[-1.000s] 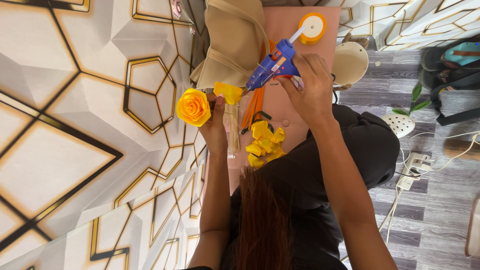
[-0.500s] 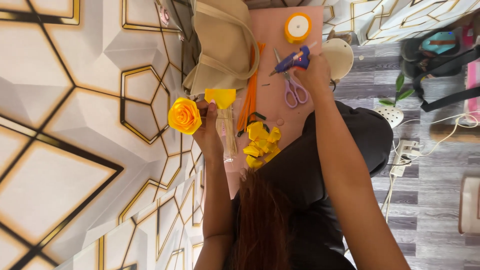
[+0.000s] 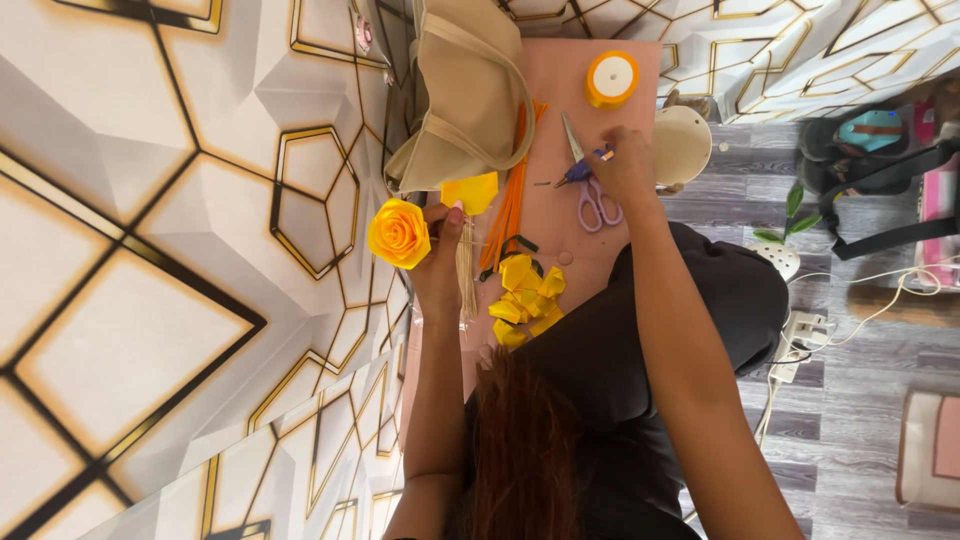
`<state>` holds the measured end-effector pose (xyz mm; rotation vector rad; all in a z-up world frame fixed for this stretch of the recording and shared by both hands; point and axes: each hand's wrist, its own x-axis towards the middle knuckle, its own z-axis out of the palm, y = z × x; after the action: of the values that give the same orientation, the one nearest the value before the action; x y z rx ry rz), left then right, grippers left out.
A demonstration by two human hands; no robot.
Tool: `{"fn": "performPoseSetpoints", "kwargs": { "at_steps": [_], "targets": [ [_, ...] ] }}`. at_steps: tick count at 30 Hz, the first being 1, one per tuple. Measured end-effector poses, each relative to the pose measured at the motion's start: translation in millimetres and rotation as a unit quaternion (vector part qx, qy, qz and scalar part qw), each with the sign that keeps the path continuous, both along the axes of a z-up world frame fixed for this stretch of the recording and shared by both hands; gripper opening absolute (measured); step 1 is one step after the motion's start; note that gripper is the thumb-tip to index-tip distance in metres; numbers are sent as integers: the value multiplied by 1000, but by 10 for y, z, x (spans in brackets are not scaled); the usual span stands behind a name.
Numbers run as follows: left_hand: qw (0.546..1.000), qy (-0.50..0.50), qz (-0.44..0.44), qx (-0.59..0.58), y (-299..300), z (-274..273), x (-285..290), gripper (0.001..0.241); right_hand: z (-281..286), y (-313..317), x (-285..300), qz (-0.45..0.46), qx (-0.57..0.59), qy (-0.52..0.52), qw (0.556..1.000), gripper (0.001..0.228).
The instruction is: The person assembles a yellow paper rose by applying hot glue to individual petals and attaching them to a central bud. They repeatedly pick up petals, apply glue with a hot glue gun, and press the petals onto the flower head.
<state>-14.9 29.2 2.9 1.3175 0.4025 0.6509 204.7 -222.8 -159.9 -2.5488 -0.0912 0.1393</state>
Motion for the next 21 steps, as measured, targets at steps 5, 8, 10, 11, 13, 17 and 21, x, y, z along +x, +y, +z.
{"fn": "performPoseSetpoints", "kwargs": {
  "at_steps": [5,8,10,11,13,17,21],
  "targets": [
    [1000,19,9,4,-125,176,24,18,1948,728,-1097,205,434,189,857,53],
    [999,21,12,24,-192,232,79,20,2014,804,-1334,203,534,235,786,56],
    [999,18,16,28,-254,283,71,21,1957,826,-1421,168,578,246,760,52],
    [999,18,13,39,-297,350,56,21,1972,859,-1458,143,612,240,740,45],
    [998,13,8,54,-357,348,92,20,2017,905,-1482,122,647,228,717,37],
    [996,23,17,83,-439,289,116,27,1880,932,-1472,62,699,217,678,25],
    [994,19,15,107,-529,371,120,26,1739,859,-1412,45,688,178,702,29]
  ]
}}
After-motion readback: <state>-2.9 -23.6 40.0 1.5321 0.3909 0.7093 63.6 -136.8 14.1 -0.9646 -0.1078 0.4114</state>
